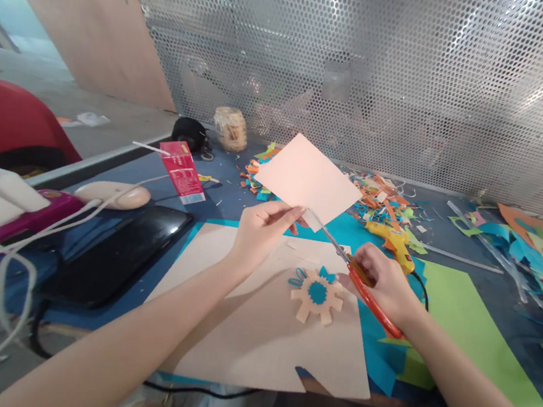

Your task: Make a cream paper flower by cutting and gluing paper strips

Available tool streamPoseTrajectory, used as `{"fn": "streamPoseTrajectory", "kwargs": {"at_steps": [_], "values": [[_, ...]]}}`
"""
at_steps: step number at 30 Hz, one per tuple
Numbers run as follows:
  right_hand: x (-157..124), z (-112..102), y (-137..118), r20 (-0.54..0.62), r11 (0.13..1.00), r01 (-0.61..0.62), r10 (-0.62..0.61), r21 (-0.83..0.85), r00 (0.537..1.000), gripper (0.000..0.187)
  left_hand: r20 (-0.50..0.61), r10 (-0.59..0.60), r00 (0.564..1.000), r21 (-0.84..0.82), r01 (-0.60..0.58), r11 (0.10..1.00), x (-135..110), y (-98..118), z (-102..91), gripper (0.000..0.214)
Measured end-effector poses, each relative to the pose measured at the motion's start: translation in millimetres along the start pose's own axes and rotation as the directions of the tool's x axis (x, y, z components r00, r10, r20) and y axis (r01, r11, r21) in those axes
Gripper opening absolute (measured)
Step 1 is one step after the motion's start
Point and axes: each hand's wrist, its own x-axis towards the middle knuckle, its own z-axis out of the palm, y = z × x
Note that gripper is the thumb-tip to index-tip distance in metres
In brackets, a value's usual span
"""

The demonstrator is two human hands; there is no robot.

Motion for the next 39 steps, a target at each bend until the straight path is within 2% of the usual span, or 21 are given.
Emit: {"fn": "streamPoseTrajectory", "kwargs": {"at_steps": [13, 22, 39], "values": [[-0.9, 0.3, 2.4, -0.006, 1.000, 0.000, 0.000, 0.004, 1.000, 0.034, -0.005, -0.074, 0.997, -0.126, 0.073, 0.989, 2.9, -1.0, 2.5, 0.024], [-0.1, 0.0, 1.6, 0.036, 0.999, -0.013, 0.011, 0.043, 0.999, 0.035, 0.057, 0.004, 0.998, 0.011, -0.005, 1.000, 0.2, 4.6, 1.6, 0.022], [0.1, -1.7, 0.5, 0.014, 1.000, 0.015, -0.014, -0.027, 1.000, 0.032, 0.039, -0.016, 0.999, 0.047, 0.014, 0.999, -0.7, 6.9, 2.7, 0.023]]}}
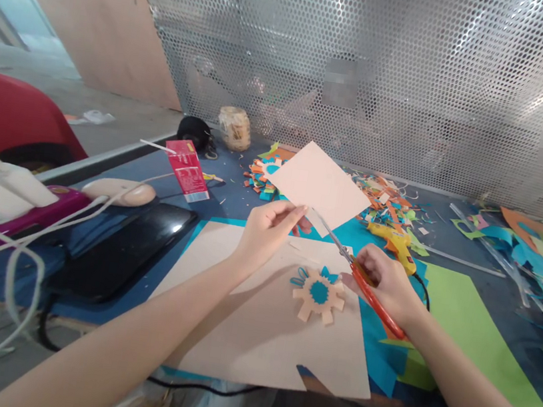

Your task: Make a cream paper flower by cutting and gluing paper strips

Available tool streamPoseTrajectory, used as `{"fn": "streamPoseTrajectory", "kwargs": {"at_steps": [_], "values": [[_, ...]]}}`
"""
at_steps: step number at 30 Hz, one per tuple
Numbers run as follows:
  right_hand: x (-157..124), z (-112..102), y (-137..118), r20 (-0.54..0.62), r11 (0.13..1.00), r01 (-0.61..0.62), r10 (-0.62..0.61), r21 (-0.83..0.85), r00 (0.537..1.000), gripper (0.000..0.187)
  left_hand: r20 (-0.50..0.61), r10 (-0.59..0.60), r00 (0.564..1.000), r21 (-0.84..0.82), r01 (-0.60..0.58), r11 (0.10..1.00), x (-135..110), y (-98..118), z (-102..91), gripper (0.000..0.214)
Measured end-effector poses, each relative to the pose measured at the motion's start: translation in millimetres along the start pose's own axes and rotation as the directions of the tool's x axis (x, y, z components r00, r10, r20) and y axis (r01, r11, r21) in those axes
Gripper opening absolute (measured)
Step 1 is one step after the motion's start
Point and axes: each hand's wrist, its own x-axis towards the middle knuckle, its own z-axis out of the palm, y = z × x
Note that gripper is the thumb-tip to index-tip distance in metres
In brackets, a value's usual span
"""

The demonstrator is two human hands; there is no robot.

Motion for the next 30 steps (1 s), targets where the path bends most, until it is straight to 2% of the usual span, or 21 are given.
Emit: {"fn": "streamPoseTrajectory", "kwargs": {"at_steps": [11, 30], "values": [[-1.1, -0.4, -0.4, 0.002, 1.000, -0.003, 0.003, 0.031, 1.000, 0.033, 0.080, 0.026, 0.996, -0.010, -0.026, 1.000, 0.0, -5.6, -1.1, 0.027], [0.0, -0.3, -2.4, 0.001, 1.000, -0.001, 0.001, 0.022, 1.000, 0.034, 0.063, 0.009, 0.998, -0.043, -0.006, 0.999, -0.6, -6.0, 0.0, 0.027]]}}
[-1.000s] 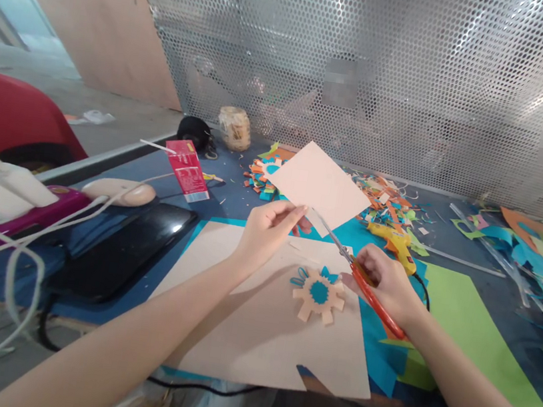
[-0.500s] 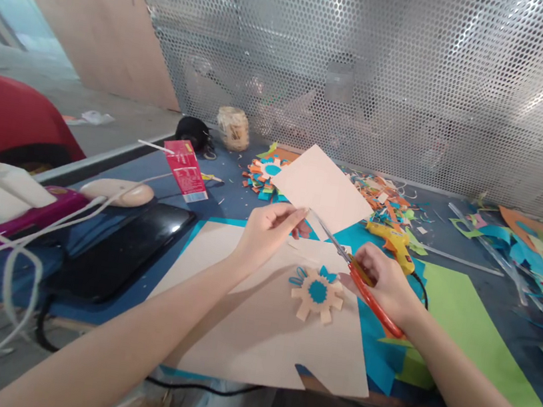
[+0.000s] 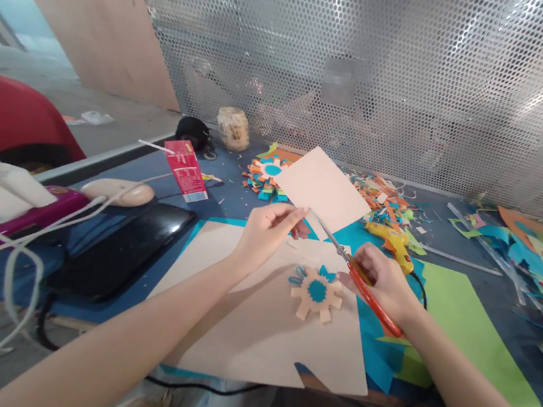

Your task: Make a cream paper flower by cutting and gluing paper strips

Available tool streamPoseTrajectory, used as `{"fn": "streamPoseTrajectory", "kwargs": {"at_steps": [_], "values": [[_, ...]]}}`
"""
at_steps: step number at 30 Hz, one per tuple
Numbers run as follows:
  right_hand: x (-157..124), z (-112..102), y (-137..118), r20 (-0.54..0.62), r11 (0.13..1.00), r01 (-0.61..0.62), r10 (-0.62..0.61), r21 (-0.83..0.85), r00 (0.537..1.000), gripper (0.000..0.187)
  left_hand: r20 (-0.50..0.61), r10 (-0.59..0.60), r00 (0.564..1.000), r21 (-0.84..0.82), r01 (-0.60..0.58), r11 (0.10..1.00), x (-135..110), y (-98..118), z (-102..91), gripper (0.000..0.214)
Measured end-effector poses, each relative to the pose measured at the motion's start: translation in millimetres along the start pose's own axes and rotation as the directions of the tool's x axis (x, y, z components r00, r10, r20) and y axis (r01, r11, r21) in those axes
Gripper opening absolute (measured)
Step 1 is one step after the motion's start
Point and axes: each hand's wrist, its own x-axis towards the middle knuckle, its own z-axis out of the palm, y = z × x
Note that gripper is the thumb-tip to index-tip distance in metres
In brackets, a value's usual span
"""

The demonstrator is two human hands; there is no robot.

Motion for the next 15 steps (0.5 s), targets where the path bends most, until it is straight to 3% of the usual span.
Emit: {"fn": "streamPoseTrajectory", "kwargs": {"at_steps": [15], "values": [[-0.9, -0.7, 2.4, 0.016, 1.000, 0.016, -0.016, -0.025, 1.000, 0.031, 0.078, 0.023, 0.997, 0.096, -0.031, 0.995, -1.3, 3.9, -0.2, 0.032]]}}
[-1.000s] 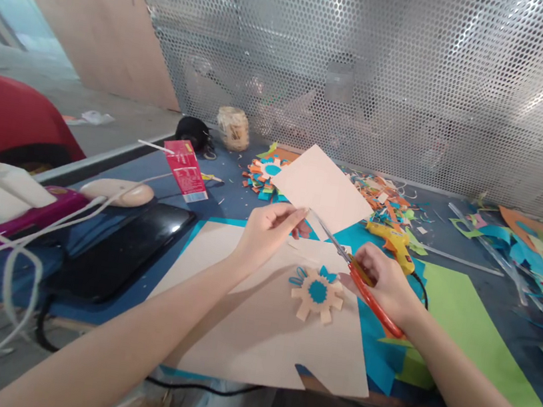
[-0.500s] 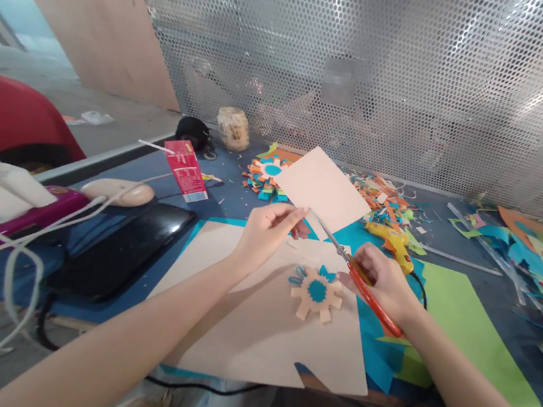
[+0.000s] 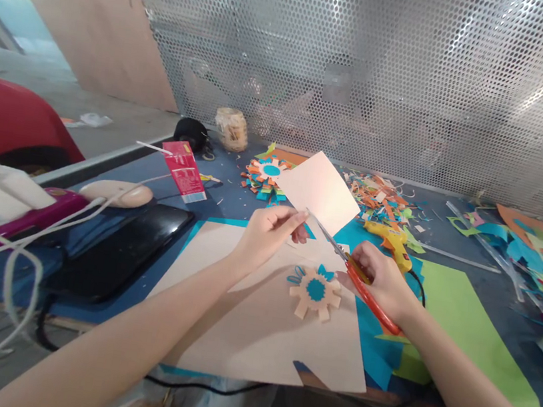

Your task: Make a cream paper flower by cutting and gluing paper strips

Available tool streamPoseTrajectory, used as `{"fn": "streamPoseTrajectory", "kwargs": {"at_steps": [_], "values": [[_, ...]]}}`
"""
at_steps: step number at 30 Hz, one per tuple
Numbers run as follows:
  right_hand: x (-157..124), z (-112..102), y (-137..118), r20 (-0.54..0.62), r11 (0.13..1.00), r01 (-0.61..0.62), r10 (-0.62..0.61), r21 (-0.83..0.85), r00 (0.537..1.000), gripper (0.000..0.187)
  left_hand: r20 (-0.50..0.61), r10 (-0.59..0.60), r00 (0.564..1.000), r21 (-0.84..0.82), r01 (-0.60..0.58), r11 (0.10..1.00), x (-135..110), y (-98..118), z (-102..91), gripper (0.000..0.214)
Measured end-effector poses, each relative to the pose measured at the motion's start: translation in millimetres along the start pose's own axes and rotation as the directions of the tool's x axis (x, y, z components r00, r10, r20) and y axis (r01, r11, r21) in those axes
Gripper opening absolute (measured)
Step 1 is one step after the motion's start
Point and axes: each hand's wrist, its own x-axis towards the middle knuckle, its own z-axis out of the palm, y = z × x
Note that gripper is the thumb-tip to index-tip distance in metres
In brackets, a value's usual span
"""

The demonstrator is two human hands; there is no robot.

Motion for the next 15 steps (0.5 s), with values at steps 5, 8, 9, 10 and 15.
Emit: {"fn": "streamPoseTrajectory", "kwargs": {"at_steps": [5, 8, 9, 10, 15], "values": [[0.5, 0.5, -0.7, 0.001, 1.000, -0.005, 0.005, 0.013, 1.000, 0.031, 0.005, 0.005, 1.000, -0.004, -0.005, 1.000, -0.1, -0.3, -0.3, 0.032], [0.7, 0.9, -0.6, -0.007, 1.000, 0.000, 0.000, 0.010, 1.000, 0.031, 0.007, 0.008, 1.000, -0.001, -0.008, 1.000, -0.3, -0.1, -0.1, 0.032], [0.7, 1.0, -0.5, -0.010, 1.000, 0.003, -0.003, 0.011, 1.000, 0.031, 0.006, 0.008, 1.000, 0.003, -0.008, 1.000, -0.4, 0.0, -0.1, 0.032], [0.8, 1.1, -0.4, -0.013, 1.000, 0.005, -0.005, 0.013, 1.000, 0.031, 0.006, 0.007, 1.000, 0.006, -0.007, 1.000, -0.4, 0.1, 0.0, 0.032], [1.0, 1.6, -0.2, -0.022, 1.000, 0.000, 0.000, 0.009, 1.000, 0.032, 0.012, 0.001, 1.000, 0.007, -0.001, 1.000, 0.0, -0.8, -0.1, 0.032]]}}
